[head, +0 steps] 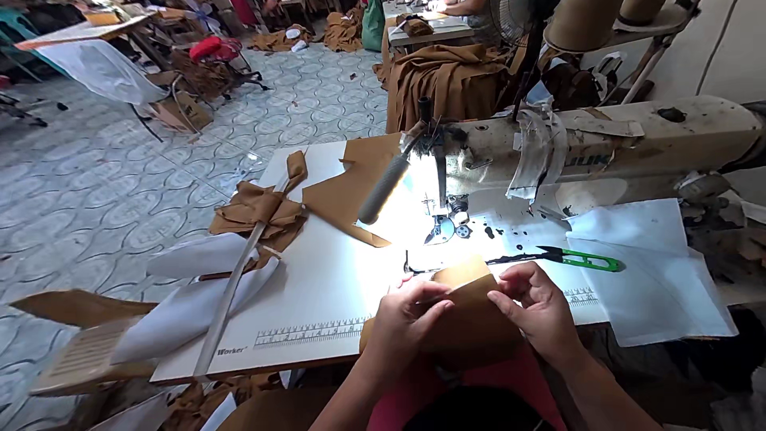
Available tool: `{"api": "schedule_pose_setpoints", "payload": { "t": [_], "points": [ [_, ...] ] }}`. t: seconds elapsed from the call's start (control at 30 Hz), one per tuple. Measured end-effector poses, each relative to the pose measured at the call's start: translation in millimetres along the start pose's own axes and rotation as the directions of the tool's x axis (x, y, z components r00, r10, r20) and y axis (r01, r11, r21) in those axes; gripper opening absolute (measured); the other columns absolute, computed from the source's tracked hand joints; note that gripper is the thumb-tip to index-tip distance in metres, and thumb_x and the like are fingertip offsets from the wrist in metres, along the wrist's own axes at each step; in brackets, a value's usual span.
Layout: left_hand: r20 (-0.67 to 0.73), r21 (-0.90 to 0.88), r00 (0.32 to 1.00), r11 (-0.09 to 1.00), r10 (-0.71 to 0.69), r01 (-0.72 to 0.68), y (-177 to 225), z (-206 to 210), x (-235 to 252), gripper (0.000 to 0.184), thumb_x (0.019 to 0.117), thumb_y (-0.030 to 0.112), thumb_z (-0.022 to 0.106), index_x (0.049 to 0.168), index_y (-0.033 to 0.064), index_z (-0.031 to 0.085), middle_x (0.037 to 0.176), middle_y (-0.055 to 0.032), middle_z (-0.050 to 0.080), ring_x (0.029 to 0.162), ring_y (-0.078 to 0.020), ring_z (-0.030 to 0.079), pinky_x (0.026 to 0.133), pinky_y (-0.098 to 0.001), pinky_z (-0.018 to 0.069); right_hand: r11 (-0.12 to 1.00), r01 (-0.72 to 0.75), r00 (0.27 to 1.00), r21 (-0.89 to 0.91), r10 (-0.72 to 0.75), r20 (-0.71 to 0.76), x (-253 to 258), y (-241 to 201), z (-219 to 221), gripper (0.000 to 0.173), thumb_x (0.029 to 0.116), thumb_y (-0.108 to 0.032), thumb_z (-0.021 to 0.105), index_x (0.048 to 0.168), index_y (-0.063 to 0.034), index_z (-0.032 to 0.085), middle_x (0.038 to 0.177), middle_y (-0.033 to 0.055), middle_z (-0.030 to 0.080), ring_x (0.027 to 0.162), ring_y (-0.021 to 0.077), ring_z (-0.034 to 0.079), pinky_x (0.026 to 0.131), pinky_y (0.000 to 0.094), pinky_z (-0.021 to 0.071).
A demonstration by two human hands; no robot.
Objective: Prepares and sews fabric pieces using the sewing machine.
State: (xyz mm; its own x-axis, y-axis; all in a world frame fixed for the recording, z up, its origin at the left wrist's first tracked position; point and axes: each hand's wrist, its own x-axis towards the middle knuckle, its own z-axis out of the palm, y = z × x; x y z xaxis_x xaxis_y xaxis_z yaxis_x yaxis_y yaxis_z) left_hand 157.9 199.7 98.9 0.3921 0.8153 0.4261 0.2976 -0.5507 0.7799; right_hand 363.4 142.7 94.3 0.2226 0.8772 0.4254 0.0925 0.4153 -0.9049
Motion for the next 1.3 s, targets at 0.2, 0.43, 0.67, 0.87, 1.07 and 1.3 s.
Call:
{"api": "schedule_pose_setpoints", "payload": {
  "t": [0.2,0.43,0.67,0.87,1.07,1.3],
  "points": [
    [0.027,-0.001,1.000,1.000,-0.001,0.001,-3,-1,-1,0.011,0.0880,0.018,0.071,0.087,0.0085,0.077,0.084,0.0060,0.076,0.086,0.0032,0.068,0.107,-0.0286,0.0434,1.000,-0.014,1.000,-0.016,0.014,0.006,-1,3,-1,0.027,0.0841,-0.002,0.072,0.107,-0.0050,0.059,0.086,-0.0125,0.067,0.079,-0.0059,0.066,0.075,0.0144,0.0572],
    [0.086,-0.118,0.996,0.993,0.033,-0.022,2,0,1,0.010,0.0876,0.016,0.072,0.089,0.0065,0.075,0.084,0.0070,0.075,0.084,0.0079,0.066,0.099,-0.0181,0.0466,0.865,-0.492,0.824,0.100,0.426,0.373,16,-7,-5,0.054,0.0775,-0.015,0.081,0.124,-0.0016,0.059,0.096,-0.0063,0.074,0.087,0.0011,0.072,0.082,0.0213,0.0600],
    [0.174,-0.241,0.976,0.967,0.131,-0.087,5,-5,0,0.011,0.0904,0.011,0.069,0.093,0.0014,0.072,0.088,0.0023,0.073,0.087,0.0076,0.065,0.085,-0.0099,0.0521,0.902,-0.405,0.854,0.149,0.315,0.414,19,-7,5,0.012,0.0837,-0.006,0.075,0.085,-0.0153,0.068,0.075,-0.0130,0.071,0.070,-0.0055,0.066,0.068,0.0150,0.0544],
    [0.240,-0.205,0.881,0.908,0.408,-0.365,10,-13,1,0.009,0.0914,0.017,0.069,0.089,0.0089,0.067,0.078,-0.0012,0.067,0.080,-0.0039,0.064,0.096,-0.0205,0.0458,0.877,-0.437,0.706,0.200,0.196,0.681,20,-7,-3,0.009,0.0849,-0.010,0.073,0.088,-0.0181,0.071,0.081,-0.0171,0.071,0.077,-0.0081,0.065,0.072,0.0144,0.0538],
    [0.372,-0.260,0.742,0.830,0.558,-0.494,41,-26,0,0.013,0.0988,0.017,0.065,0.095,0.0056,0.071,0.081,-0.0057,0.072,0.089,-0.0121,0.070,0.100,-0.0252,0.0481,0.828,-0.527,0.462,0.192,0.090,0.882,21,-16,-3,0.014,0.0826,-0.005,0.072,0.084,-0.0179,0.067,0.069,-0.0156,0.064,0.059,-0.0087,0.057,0.053,0.0112,0.0459],
    [0.081,-0.278,0.947,0.920,0.310,-0.277,10,-61,20,0.013,0.1039,0.029,0.057,0.107,0.0224,0.068,0.098,0.0178,0.070,0.090,0.0119,0.063,0.080,-0.0085,0.0521,0.863,-0.505,0.612,0.025,0.337,0.715,14,-19,3,0.017,0.0810,-0.004,0.078,0.095,-0.0112,0.072,0.083,-0.0126,0.074,0.078,-0.0053,0.069,0.073,0.0179,0.0583]
  ]
}}
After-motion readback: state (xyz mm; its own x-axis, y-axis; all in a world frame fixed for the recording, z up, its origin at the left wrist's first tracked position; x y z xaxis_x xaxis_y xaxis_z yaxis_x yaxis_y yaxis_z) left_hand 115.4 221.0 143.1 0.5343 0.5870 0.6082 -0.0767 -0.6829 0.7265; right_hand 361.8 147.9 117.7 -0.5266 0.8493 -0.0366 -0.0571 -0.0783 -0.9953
